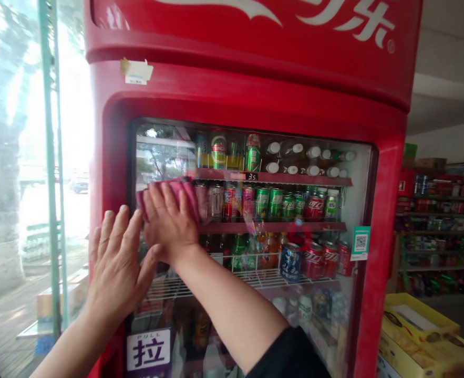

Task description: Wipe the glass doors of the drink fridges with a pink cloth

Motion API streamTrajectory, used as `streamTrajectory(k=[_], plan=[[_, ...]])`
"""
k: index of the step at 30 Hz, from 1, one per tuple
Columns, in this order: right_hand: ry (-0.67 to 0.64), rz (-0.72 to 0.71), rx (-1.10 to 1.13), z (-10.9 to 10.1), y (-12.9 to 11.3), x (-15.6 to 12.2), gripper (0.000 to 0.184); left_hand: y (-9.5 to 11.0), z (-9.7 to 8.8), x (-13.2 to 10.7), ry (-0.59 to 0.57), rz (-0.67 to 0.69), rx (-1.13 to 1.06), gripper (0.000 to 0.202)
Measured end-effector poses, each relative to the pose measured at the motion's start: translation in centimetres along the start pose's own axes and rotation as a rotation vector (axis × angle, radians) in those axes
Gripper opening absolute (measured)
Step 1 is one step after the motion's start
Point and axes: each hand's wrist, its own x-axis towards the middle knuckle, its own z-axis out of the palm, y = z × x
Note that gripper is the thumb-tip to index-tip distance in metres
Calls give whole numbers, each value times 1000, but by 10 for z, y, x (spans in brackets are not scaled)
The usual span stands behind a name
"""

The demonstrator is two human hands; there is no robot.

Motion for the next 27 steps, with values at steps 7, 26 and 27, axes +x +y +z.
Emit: streamTrajectory(k=[7, 26, 27], plan=[[-8, -208, -70, -20, 34, 4, 64, 19, 16, 9, 25, -57, -32, 85], [-4, -43, -92, -54, 139, -68, 69, 109, 57, 27, 12, -1, -107, 82], [-34, -132, -106, -58, 141, -68, 66, 115, 61, 29, 9, 0, -108, 82]])
